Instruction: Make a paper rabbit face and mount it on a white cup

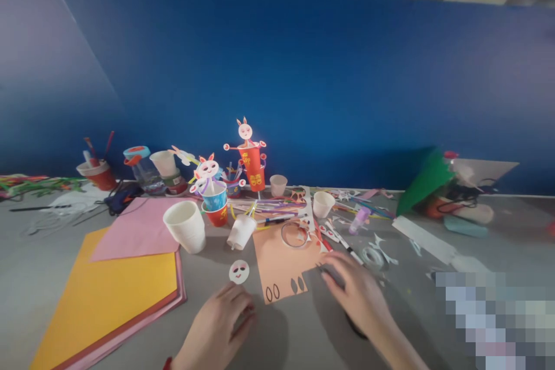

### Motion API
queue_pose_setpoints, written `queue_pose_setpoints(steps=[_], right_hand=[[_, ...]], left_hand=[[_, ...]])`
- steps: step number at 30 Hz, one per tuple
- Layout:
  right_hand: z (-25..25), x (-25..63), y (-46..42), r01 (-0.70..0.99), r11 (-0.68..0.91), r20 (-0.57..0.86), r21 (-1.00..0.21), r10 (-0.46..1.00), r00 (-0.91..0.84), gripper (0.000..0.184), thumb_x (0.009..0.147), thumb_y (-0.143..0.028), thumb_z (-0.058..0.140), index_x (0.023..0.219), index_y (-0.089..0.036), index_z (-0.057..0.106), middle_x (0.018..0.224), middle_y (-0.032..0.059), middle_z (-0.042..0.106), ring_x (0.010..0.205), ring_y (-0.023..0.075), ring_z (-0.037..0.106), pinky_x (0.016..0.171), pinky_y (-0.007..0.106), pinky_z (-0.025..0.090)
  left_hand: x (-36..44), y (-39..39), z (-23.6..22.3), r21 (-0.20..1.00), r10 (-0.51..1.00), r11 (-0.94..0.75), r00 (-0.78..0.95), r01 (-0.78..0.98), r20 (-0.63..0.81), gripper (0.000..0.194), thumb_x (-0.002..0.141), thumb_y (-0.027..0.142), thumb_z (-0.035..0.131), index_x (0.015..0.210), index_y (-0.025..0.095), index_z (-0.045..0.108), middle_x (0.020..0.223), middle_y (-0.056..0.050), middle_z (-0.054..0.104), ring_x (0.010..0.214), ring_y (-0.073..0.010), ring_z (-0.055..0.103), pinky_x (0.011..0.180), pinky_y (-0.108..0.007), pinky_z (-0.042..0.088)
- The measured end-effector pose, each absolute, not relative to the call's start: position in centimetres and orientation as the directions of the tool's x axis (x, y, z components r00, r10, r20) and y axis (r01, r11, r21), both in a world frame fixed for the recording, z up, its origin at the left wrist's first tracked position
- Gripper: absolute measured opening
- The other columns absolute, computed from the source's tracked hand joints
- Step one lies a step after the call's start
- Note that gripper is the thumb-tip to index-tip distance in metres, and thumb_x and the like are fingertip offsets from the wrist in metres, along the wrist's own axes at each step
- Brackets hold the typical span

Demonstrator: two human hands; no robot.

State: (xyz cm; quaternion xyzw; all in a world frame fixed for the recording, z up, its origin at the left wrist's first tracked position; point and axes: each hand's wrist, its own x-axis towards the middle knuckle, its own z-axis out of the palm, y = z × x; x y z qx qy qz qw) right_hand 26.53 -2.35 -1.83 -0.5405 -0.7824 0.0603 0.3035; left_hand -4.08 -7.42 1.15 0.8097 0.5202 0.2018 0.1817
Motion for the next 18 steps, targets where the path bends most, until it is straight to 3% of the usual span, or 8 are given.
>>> queue_pose_setpoints(steps=[5,9,13,15,18], right_hand=[[-1.7,22.0,-4.6,0.707,0.497,0.272,-0.502,0.867,-0.417,0.024,0.087,-0.010,0.058,0.105,-0.022,0.068,0.110,0.0082,0.071,0.104,0.0247,0.065,0.091,0.036,0.052],[-1.6,20.7,-4.7,0.752,0.513,0.189,-0.414,0.856,-0.481,0.035,0.085,-0.007,0.058,0.115,-0.022,0.067,0.125,0.0090,0.067,0.116,0.0267,0.060,0.098,0.039,0.049],[-1.0,20.1,-3.7,0.775,0.576,0.131,-0.261,0.816,-0.563,0.040,0.085,-0.011,0.059,0.124,-0.021,0.062,0.136,0.0114,0.061,0.121,0.0283,0.057,0.098,0.041,0.049],[-0.4,19.7,-3.1,0.768,0.612,0.076,-0.187,0.789,-0.610,0.035,0.086,-0.014,0.059,0.120,-0.019,0.063,0.130,0.0119,0.064,0.113,0.0274,0.062,0.091,0.038,0.052],[0.6,19.2,-2.2,0.741,0.666,-0.041,-0.086,0.741,-0.670,0.024,0.085,-0.019,0.063,0.109,-0.016,0.067,0.112,0.0115,0.072,0.101,0.0270,0.067,0.081,0.034,0.054]], left_hand=[[-3.9,-8.0,-0.5,0.770,0.954,-0.233,0.291,0.594,0.064,0.018,0.094,0.033,0.054,0.109,0.027,0.062,0.114,-0.007,0.068,0.099,-0.0247,0.066,0.072,-0.030,0.053],[-4.1,-7.9,-0.4,0.962,0.973,0.062,0.200,0.266,-0.118,0.037,0.089,0.042,0.063,0.123,0.029,0.060,0.131,-0.009,0.064,0.123,-0.0294,0.057,0.091,-0.036,0.053],[-4.3,-7.1,0.9,0.910,0.901,0.406,0.203,-0.081,-0.384,0.047,0.084,0.045,0.070,0.126,0.025,0.061,0.146,-0.011,0.051,0.137,-0.0342,0.044,0.089,-0.040,0.056],[-4.2,-6.7,1.4,0.857,0.868,0.478,0.249,-0.190,-0.429,0.044,0.086,0.041,0.068,0.126,0.024,0.059,0.150,-0.010,0.045,0.139,-0.0335,0.041,0.085,-0.038,0.057],[-4.0,-6.1,1.8,0.794,0.835,0.537,0.313,-0.284,-0.453,0.039,0.088,0.035,0.067,0.123,0.022,0.057,0.145,-0.012,0.050,0.138,-0.0329,0.043,0.078,-0.035,0.057]])
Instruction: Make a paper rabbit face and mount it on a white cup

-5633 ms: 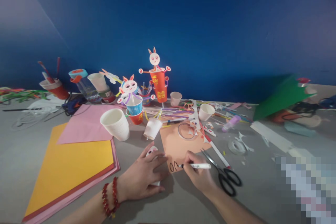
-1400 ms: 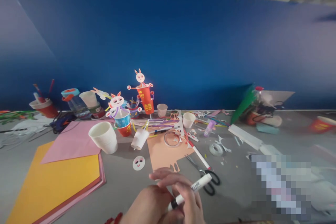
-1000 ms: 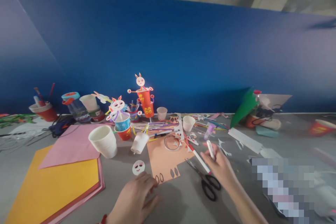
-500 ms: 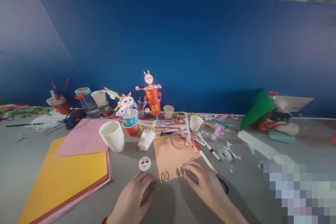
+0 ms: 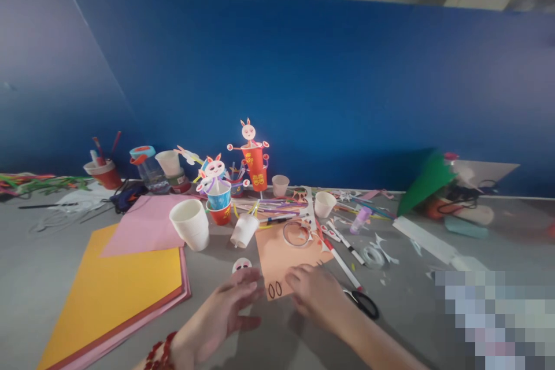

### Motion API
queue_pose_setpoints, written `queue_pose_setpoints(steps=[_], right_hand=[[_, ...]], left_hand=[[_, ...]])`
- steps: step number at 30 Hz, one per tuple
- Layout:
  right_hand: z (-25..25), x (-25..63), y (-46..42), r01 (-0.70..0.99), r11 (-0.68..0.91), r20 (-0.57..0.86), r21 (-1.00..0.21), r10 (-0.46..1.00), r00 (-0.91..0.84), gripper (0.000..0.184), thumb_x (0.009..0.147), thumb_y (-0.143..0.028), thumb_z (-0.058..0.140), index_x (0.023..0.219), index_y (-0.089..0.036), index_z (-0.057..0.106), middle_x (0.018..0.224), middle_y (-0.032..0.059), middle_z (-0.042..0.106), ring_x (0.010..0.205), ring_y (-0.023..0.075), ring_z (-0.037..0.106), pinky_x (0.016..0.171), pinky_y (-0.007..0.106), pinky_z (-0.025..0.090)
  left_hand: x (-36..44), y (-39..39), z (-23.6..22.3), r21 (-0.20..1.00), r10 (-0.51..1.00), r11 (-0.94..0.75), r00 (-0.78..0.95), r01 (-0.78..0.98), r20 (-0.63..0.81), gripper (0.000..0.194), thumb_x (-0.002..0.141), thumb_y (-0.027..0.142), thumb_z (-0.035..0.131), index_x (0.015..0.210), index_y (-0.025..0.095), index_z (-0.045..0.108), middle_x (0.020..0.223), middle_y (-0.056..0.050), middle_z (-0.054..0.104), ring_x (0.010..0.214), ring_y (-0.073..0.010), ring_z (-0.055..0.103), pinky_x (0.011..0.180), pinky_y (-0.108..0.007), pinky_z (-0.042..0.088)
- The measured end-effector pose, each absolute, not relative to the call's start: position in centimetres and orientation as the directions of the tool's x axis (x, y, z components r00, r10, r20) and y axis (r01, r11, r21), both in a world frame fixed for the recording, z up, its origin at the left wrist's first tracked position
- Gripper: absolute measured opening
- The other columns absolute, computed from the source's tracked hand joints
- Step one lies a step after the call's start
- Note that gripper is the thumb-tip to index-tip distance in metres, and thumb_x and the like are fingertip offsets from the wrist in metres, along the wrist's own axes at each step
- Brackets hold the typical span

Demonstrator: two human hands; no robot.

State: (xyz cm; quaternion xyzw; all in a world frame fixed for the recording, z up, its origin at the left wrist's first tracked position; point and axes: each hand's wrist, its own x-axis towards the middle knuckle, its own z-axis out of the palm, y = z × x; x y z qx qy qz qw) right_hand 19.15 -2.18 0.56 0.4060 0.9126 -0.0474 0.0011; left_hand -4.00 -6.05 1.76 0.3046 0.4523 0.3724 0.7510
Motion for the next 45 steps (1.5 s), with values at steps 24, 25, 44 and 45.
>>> queue_pose_setpoints(steps=[24,25,44,45], right_hand=[[0.4,19.8,-0.6,0.595,0.799,-0.050,0.081,0.600,-0.799,0.017,0.091,-0.025,0.058,0.099,-0.014,0.068,0.096,0.0108,0.073,0.086,0.0241,0.069,0.068,0.031,0.049],[0.3,19.9,-0.4,0.582,0.808,-0.061,0.090,0.587,-0.807,0.016,0.091,-0.023,0.057,0.097,-0.014,0.068,0.096,0.0104,0.073,0.085,0.0239,0.069,0.068,0.031,0.049],[-0.4,20.0,0.3,0.540,0.837,0.001,0.083,0.542,-0.840,0.014,0.092,-0.024,0.057,0.094,-0.015,0.068,0.090,0.0081,0.073,0.080,0.0221,0.067,0.063,0.030,0.047],[-0.5,20.2,0.2,0.555,0.830,0.029,0.052,0.555,-0.832,0.015,0.093,-0.025,0.057,0.094,-0.016,0.068,0.091,0.0077,0.073,0.082,0.0217,0.067,0.065,0.030,0.047]], left_hand=[[-3.3,-6.4,1.7,0.753,0.839,0.544,0.252,-0.369,-0.483,0.045,0.089,0.034,0.065,0.130,0.019,0.052,0.141,-0.015,0.052,0.134,-0.0332,0.047,0.080,-0.039,0.056],[-3.3,-6.4,1.7,0.753,0.838,0.546,0.259,-0.367,-0.480,0.045,0.090,0.034,0.064,0.131,0.019,0.051,0.142,-0.016,0.052,0.135,-0.0330,0.046,0.080,-0.039,0.056],[-3.9,-6.3,1.1,0.878,0.894,0.438,0.196,-0.191,-0.403,0.053,0.083,0.048,0.070,0.128,0.022,0.061,0.143,-0.013,0.054,0.139,-0.0340,0.042,0.094,-0.043,0.052],[-4.2,-6.3,0.9,0.917,0.916,0.381,0.181,-0.118,-0.358,0.051,0.084,0.049,0.068,0.127,0.023,0.063,0.142,-0.012,0.056,0.138,-0.0337,0.044,0.097,-0.043,0.051]])
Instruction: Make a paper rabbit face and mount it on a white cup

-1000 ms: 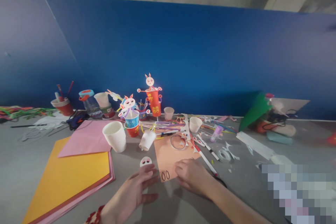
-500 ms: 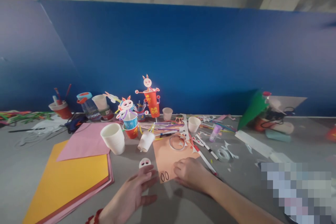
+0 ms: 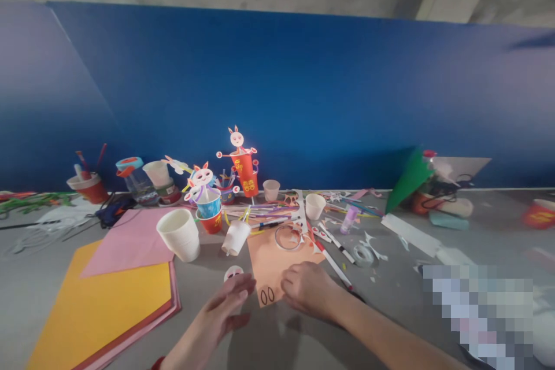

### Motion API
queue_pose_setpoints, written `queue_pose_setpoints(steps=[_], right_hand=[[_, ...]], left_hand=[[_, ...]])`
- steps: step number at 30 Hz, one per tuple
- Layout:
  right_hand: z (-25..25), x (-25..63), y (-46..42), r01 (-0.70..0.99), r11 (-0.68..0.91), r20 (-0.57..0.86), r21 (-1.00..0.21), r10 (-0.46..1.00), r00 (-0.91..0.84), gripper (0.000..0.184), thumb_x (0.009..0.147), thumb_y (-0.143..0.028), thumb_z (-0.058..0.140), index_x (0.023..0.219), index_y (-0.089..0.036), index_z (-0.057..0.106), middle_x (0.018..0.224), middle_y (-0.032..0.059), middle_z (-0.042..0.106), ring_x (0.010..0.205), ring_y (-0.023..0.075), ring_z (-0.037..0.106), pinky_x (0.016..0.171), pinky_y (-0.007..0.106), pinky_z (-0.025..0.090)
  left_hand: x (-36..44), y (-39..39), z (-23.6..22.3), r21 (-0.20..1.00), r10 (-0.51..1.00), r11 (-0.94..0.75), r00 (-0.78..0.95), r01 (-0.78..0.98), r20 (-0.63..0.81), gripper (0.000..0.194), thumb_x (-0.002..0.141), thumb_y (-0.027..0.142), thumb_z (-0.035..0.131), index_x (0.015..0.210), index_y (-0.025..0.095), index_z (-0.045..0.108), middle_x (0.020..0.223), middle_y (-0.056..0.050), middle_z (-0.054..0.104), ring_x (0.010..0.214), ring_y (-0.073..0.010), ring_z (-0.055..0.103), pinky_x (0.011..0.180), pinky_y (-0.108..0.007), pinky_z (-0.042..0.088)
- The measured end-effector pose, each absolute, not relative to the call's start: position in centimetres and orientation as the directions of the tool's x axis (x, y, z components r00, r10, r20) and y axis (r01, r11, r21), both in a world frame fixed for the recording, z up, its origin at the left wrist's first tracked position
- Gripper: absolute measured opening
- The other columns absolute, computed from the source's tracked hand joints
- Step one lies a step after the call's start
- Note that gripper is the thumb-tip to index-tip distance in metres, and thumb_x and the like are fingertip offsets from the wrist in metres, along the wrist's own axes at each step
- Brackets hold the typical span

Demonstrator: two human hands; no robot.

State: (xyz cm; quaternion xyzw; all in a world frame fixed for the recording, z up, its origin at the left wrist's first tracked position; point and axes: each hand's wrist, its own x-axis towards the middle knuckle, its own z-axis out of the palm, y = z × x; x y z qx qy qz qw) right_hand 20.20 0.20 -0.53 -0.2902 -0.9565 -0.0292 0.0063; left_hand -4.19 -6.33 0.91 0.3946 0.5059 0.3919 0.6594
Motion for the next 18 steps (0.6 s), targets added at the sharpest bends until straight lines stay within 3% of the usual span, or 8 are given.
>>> queue_pose_setpoints(steps=[4,8,11,18], right_hand=[[-0.9,22.2,0.3,0.648,0.753,0.182,-0.114,0.657,-0.731,0.020,0.097,-0.025,0.052,0.096,-0.020,0.070,0.098,0.0055,0.074,0.092,0.0193,0.066,0.074,0.027,0.046],[-0.1,25.9,1.6,0.890,0.382,0.253,-0.251,0.913,-0.320,0.023,0.096,-0.021,0.050,0.095,-0.022,0.073,0.097,0.0047,0.076,0.088,0.0187,0.068,0.072,0.024,0.043],[0.8,28.0,3.3,0.945,0.187,0.223,-0.267,0.966,-0.128,0.024,0.095,-0.020,0.050,0.097,-0.024,0.074,0.088,0.0041,0.077,0.078,0.0190,0.069,0.062,0.024,0.038],[1.6,29.6,5.9,0.961,0.075,0.193,-0.266,0.981,-0.023,0.018,0.091,-0.022,0.055,0.091,-0.026,0.073,0.078,0.0009,0.076,0.070,0.0172,0.067,0.052,0.023,0.028]], left_hand=[[-5.0,-6.5,0.3,0.959,0.956,0.041,0.269,0.279,-0.119,0.033,0.093,0.047,0.056,0.116,0.027,0.069,0.129,-0.008,0.066,0.124,-0.0296,0.057,0.103,-0.041,0.047],[-5.0,-6.7,0.4,0.793,0.905,-0.362,0.389,0.490,0.173,0.019,0.095,0.034,0.055,0.106,0.029,0.070,0.124,-0.005,0.068,0.120,-0.0245,0.060,0.106,-0.035,0.046],[-4.4,-6.6,0.9,0.709,0.874,-0.454,0.425,0.540,0.237,0.017,0.095,0.027,0.053,0.102,0.028,0.068,0.115,-0.005,0.070,0.111,-0.0208,0.065,0.098,-0.030,0.051],[-3.6,-6.0,2.1,0.603,0.803,-0.578,0.513,0.549,0.303,0.017,0.096,0.018,0.049,0.091,0.024,0.064,0.105,-0.005,0.070,0.101,-0.0186,0.065,0.092,-0.028,0.052]])
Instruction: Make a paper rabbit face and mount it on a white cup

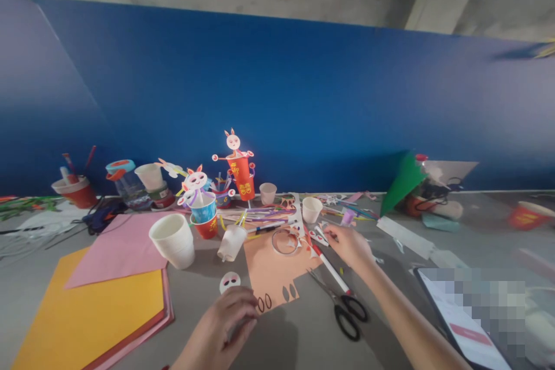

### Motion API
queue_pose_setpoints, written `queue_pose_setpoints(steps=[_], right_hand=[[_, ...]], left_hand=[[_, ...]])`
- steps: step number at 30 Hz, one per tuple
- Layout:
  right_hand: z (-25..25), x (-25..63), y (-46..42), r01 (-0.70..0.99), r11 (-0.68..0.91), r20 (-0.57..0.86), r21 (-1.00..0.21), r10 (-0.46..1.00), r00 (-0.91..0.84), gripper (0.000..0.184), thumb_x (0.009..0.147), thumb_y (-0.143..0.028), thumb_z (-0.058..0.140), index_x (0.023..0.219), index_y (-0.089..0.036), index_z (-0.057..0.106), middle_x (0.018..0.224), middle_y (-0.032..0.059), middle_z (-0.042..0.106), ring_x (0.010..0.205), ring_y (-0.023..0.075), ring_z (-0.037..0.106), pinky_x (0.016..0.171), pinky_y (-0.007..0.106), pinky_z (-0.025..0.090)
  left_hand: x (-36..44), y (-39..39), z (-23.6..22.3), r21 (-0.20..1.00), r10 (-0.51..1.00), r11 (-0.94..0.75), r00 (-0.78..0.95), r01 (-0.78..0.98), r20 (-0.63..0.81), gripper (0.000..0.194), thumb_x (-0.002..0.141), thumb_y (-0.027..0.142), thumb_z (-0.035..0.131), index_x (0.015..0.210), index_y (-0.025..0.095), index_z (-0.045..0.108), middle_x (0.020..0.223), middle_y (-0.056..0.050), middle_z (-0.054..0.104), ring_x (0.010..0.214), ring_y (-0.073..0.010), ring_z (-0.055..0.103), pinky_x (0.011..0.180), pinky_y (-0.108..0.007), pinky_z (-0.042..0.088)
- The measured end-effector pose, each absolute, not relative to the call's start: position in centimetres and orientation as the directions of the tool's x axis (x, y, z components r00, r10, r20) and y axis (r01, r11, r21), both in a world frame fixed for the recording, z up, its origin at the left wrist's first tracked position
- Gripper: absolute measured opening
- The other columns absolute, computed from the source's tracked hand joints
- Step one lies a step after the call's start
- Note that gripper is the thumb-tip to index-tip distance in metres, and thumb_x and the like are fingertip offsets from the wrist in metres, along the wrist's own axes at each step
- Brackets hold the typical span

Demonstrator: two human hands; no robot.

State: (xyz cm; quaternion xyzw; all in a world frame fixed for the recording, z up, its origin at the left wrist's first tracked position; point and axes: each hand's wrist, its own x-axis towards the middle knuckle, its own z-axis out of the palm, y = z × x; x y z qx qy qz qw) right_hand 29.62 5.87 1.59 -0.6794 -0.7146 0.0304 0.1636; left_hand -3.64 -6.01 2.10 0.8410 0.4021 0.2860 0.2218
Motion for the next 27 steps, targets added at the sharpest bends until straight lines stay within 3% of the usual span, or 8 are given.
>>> queue_pose_setpoints(steps=[2,7,14,19,24,27], right_hand=[[1.7,30.1,5.9,0.966,0.032,0.195,-0.257,0.981,0.019,0.019,0.092,-0.023,0.054,0.090,-0.025,0.073,0.077,0.0018,0.075,0.068,0.0175,0.066,0.051,0.023,0.025],[2.3,31.6,5.6,0.972,-0.024,0.169,-0.235,0.983,0.065,0.019,0.092,-0.022,0.053,0.089,-0.024,0.072,0.083,0.0023,0.076,0.070,0.0171,0.065,0.051,0.023,0.024],[2.3,31.9,4.9,0.979,-0.048,0.101,-0.200,0.992,0.069,0.021,0.091,-0.021,0.053,0.085,-0.024,0.073,0.083,0.0023,0.077,0.071,0.0168,0.066,0.052,0.024,0.024],[1.9,31.5,4.8,0.983,-0.025,0.084,-0.184,0.996,0.041,0.022,0.091,-0.021,0.052,0.083,-0.024,0.073,0.085,0.0031,0.077,0.076,0.0183,0.068,0.054,0.024,0.026],[1.9,31.1,4.7,0.982,0.021,0.068,-0.189,0.998,-0.008,0.022,0.091,-0.020,0.054,0.081,-0.024,0.073,0.086,0.0021,0.077,0.080,0.0188,0.068,0.055,0.024,0.029],[1.8,30.4,4.3,0.978,0.063,0.051,-0.200,0.997,-0.054,0.019,0.091,-0.023,0.055,0.083,-0.025,0.073,0.086,0.0010,0.077,0.080,0.0182,0.069,0.056,0.023,0.031]], left_hand=[[-4.1,-5.9,2.1,0.577,0.804,-0.582,0.512,0.573,0.303,0.016,0.095,0.018,0.049,0.086,0.023,0.061,0.101,-0.005,0.069,0.097,-0.0186,0.065,0.091,-0.029,0.052],[-5.4,-5.6,1.6,0.540,0.854,-0.519,0.430,0.663,0.293,0.020,0.096,0.023,0.049,0.077,0.022,0.052,0.080,-0.002,0.063,0.075,-0.0172,0.061,0.069,-0.025,0.050],[-5.3,-4.9,1.2,0.485,0.772,-0.635,0.481,0.601,0.416,0.039,0.102,0.026,0.035,0.063,0.022,0.039,0.058,0.004,0.044,0.059,-0.0154,0.048,0.078,-0.028,0.047],[-5.1,-4.9,1.1,0.463,0.802,-0.592,0.423,0.660,0.422,0.035,0.102,0.030,0.039,0.070,0.022,0.051,0.066,-0.001,0.059,0.063,-0.0179,0.057,0.063,-0.025,0.046],[-5.8,-5.1,1.4,0.414,0.784,-0.604,0.415,0.681,0.461,0.020,0.099,0.027,0.047,0.082,0.023,0.057,0.083,-0.004,0.066,0.080,-0.0207,0.065,0.074,-0.028,0.050],[-6.4,-5.0,1.6,0.399,0.796,-0.580,0.388,0.710,0.465,0.016,0.098,0.025,0.047,0.086,0.023,0.057,0.087,-0.004,0.067,0.080,-0.0205,0.065,0.073,-0.028,0.050]])
